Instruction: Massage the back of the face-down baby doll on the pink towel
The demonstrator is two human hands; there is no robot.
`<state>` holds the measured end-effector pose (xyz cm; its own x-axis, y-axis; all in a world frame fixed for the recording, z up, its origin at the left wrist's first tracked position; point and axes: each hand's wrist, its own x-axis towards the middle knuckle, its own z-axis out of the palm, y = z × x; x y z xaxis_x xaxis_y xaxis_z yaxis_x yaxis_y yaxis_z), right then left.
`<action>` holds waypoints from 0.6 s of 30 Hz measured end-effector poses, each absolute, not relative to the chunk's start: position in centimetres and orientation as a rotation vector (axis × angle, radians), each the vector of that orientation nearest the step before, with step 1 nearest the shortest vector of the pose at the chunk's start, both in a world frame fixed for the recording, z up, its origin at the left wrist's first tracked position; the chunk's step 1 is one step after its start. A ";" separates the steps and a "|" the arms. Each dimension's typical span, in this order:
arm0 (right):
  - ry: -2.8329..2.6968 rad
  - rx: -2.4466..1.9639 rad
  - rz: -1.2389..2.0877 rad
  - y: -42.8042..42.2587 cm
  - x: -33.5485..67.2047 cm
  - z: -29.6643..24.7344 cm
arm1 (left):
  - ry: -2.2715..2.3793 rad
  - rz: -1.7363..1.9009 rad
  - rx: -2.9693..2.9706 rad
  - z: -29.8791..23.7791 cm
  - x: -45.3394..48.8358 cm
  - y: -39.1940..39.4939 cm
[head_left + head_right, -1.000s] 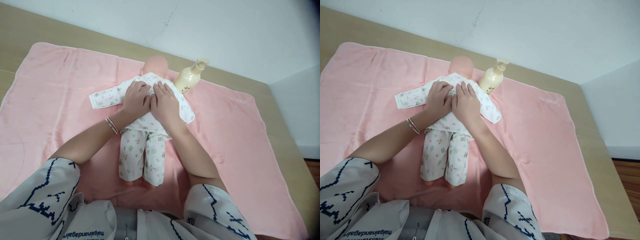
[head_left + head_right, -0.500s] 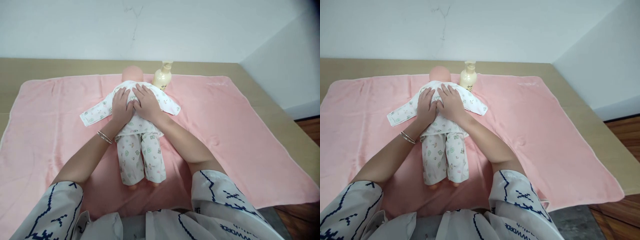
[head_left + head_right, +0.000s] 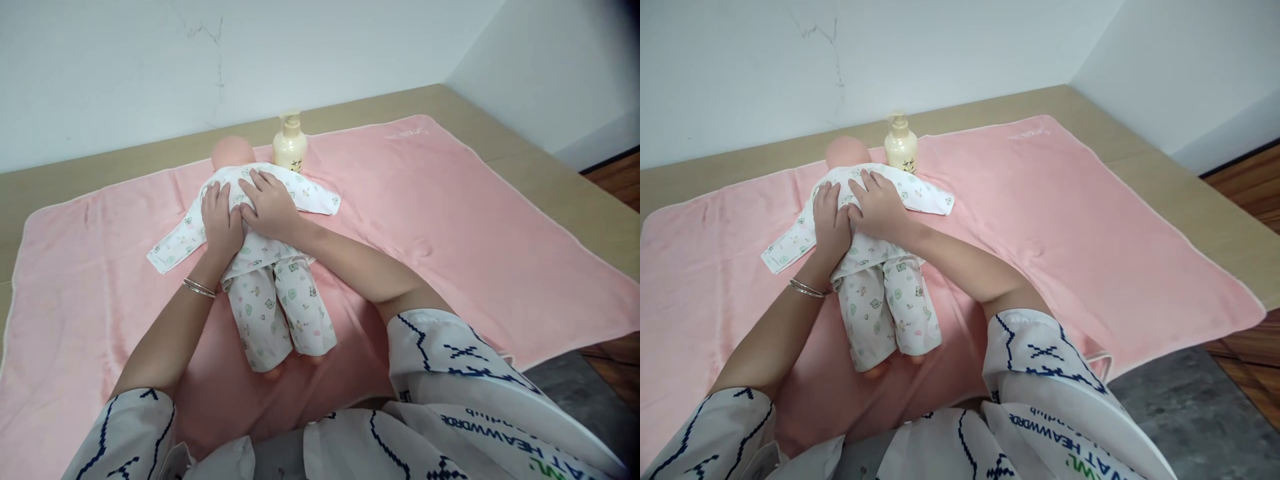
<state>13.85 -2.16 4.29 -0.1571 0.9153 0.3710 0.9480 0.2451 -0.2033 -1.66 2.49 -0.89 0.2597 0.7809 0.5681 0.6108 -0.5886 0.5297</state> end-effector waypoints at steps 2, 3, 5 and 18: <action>-2.179 -1.650 -0.111 -1.7 14.3 4.2 | 1.252 1.198 2.346 -1.1 -1.8 2.9; -2.226 -1.617 -0.104 -1.5 14.6 4.2 | 1.238 1.202 2.352 -1.2 -1.9 3.1; -2.309 -1.564 -0.075 -1.1 15.0 4.4 | 1.227 1.252 2.356 -1.2 -1.9 3.2; -2.222 -1.667 -0.059 -3.5 13.1 5.5 | 1.256 1.493 2.290 -0.8 -1.4 1.3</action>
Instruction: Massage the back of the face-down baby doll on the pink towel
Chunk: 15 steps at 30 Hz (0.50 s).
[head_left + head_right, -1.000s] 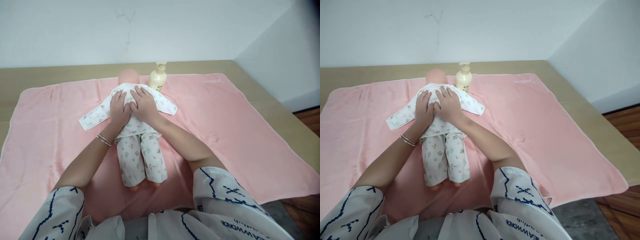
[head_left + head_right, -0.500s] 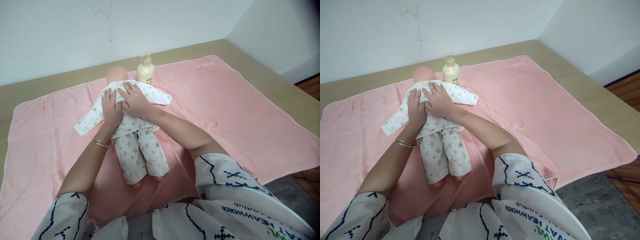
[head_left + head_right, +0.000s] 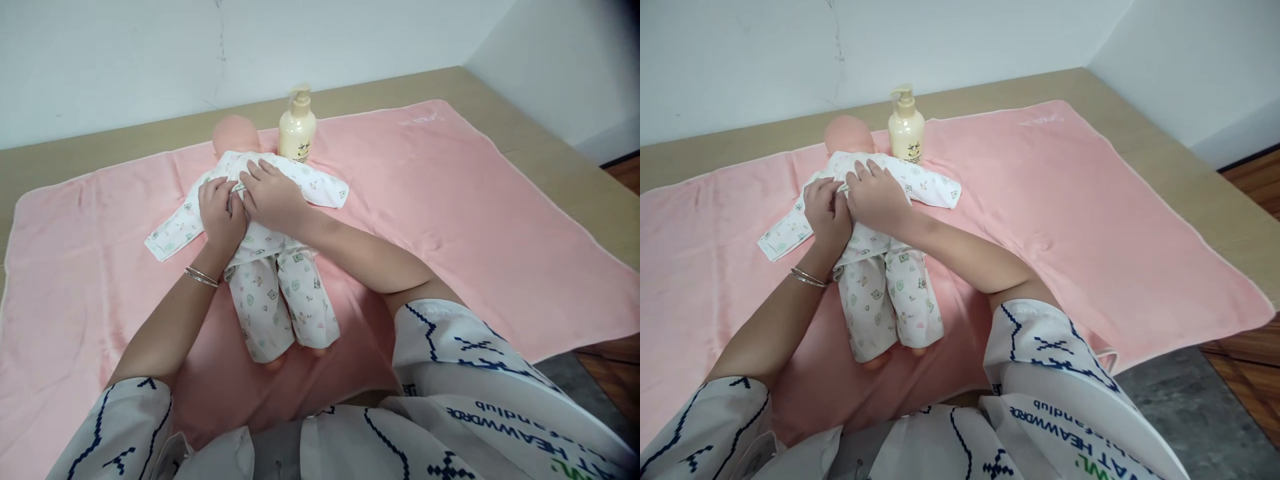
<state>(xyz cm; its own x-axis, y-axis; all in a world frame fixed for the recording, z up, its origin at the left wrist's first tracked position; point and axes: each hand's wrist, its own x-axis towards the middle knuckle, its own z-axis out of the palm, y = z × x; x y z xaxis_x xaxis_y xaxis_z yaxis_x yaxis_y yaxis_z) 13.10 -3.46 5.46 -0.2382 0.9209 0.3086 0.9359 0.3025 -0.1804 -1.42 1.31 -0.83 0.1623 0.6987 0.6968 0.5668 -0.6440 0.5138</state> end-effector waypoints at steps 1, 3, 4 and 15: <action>-2.218 -1.654 -0.032 -3.1 13.3 5.3 | 1.269 1.455 2.281 -0.8 -1.4 1.4; -2.219 -1.644 0.020 -2.3 13.9 5.0 | 1.285 1.370 2.280 -0.8 -1.4 1.9; -2.219 -1.648 0.039 -2.0 14.0 4.9 | 1.288 1.334 2.287 -0.9 -1.4 2.1; -2.193 -1.678 -0.079 -4.8 12.1 5.2 | 1.215 1.478 2.393 -1.1 -1.6 1.2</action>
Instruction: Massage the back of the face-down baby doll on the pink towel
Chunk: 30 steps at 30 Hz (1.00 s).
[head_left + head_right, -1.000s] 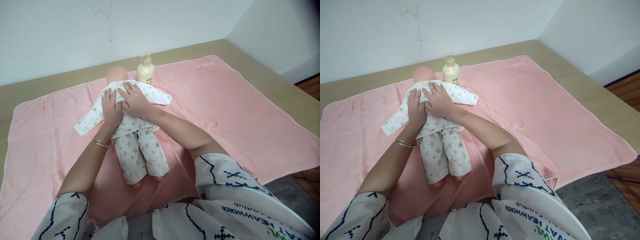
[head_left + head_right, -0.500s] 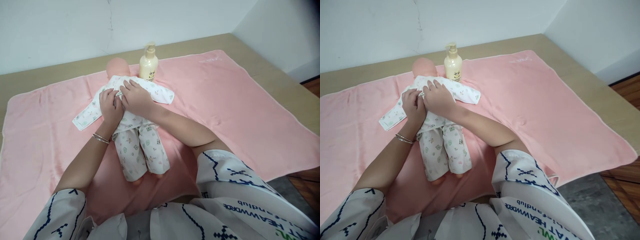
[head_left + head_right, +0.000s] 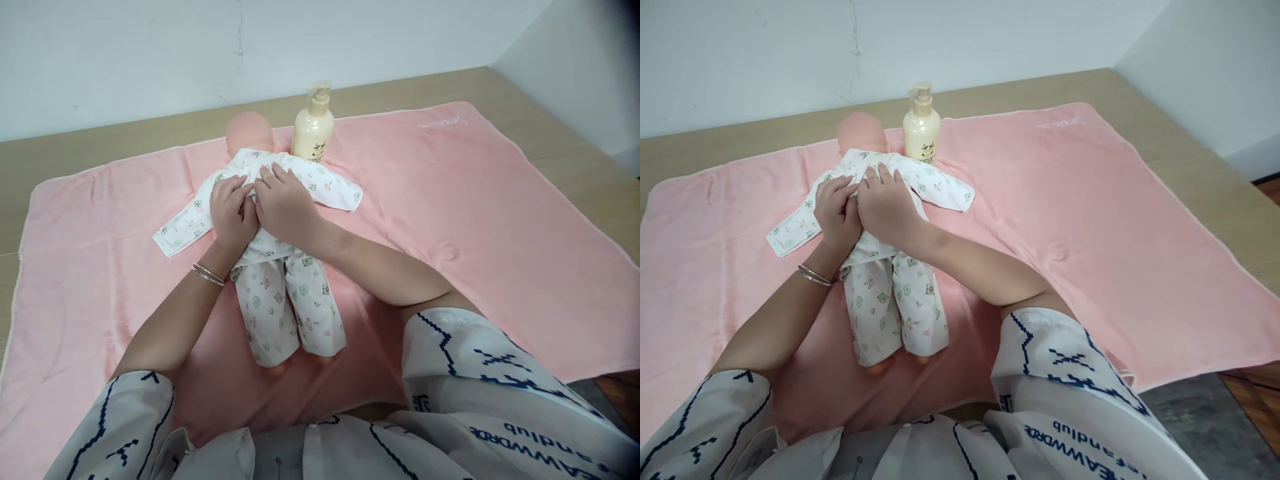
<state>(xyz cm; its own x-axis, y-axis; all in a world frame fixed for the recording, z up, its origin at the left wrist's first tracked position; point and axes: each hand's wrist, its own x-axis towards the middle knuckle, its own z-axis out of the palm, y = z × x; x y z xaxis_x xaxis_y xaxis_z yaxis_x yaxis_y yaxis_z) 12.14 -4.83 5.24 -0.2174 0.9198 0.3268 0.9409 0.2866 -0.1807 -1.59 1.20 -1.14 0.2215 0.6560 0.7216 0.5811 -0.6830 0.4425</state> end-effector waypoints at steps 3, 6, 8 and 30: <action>-2.191 -1.673 -0.043 -4.5 12.6 5.4 | 1.219 1.485 2.390 -1.1 -1.6 1.2; -2.191 -1.664 0.037 -2.9 13.8 5.3 | 1.250 1.420 2.360 -1.1 -1.5 1.7; -2.192 -1.673 0.096 -1.7 14.7 5.1 | 1.270 1.358 2.347 -1.1 -1.5 2.0; -2.177 -1.660 0.087 -1.0 14.8 4.2 | 1.223 1.225 2.365 -0.6 -1.2 2.0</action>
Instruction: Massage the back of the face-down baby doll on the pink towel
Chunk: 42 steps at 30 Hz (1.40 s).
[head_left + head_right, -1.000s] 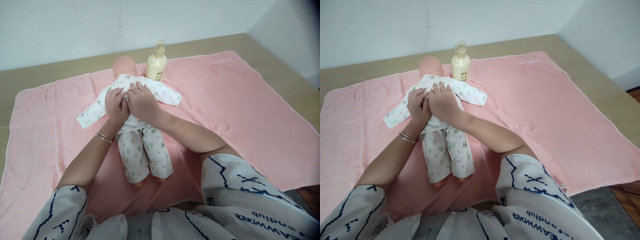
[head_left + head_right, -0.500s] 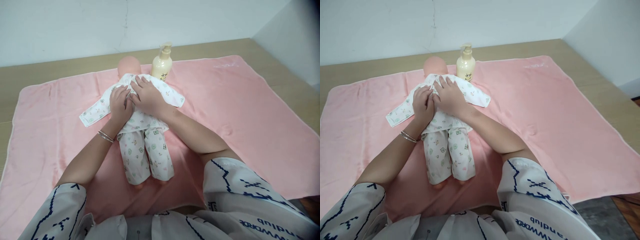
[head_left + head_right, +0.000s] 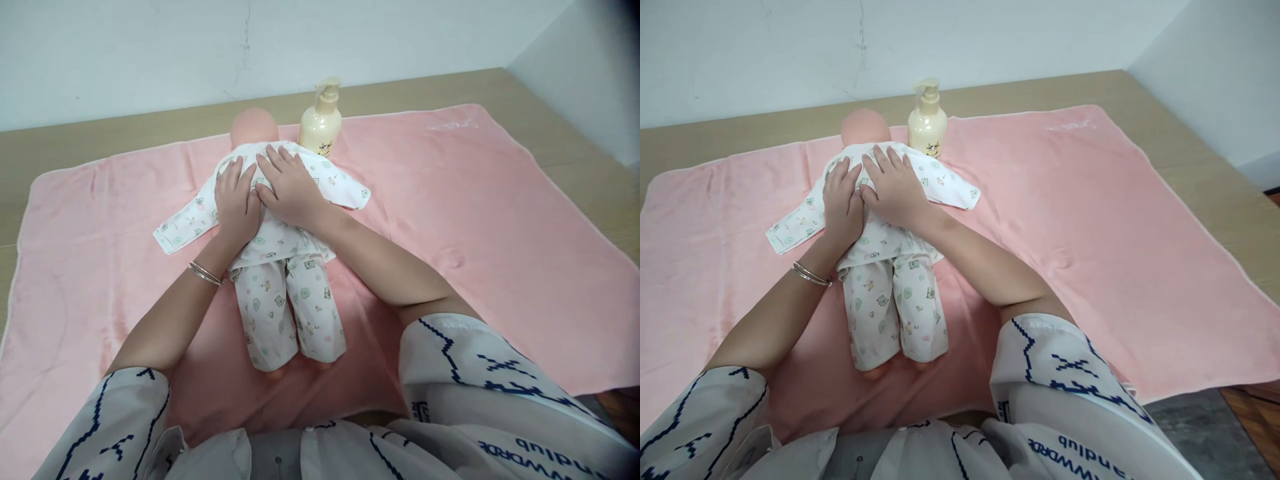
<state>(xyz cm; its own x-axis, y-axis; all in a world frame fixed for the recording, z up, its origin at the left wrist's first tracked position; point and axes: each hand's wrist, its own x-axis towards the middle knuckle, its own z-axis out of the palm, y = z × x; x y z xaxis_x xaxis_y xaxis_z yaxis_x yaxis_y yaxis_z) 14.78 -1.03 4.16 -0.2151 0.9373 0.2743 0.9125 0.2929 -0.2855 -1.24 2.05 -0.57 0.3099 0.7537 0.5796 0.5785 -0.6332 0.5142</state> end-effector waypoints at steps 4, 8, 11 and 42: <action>-2.207 -1.691 0.019 -2.8 13.7 5.3 | 1.181 1.339 2.407 -0.8 -1.4 1.4; -2.198 -1.746 -0.018 -4.6 13.0 6.4 | 1.178 1.420 2.412 -0.8 -1.4 0.6; -2.160 -1.734 0.015 -4.3 13.3 6.2 | 1.244 1.449 2.368 -0.6 -1.3 0.4; -2.192 -1.716 0.051 -1.7 14.2 4.2 | 1.210 1.414 2.304 -1.9 -1.6 1.9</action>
<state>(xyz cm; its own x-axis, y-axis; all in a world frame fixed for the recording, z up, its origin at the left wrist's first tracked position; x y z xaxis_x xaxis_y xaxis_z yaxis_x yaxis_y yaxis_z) 14.20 -1.71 4.17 -0.2009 0.9461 0.2539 0.9334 0.2635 -0.2435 -1.60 1.94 -1.92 0.2170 0.7157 0.6638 0.5450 -0.6530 0.5259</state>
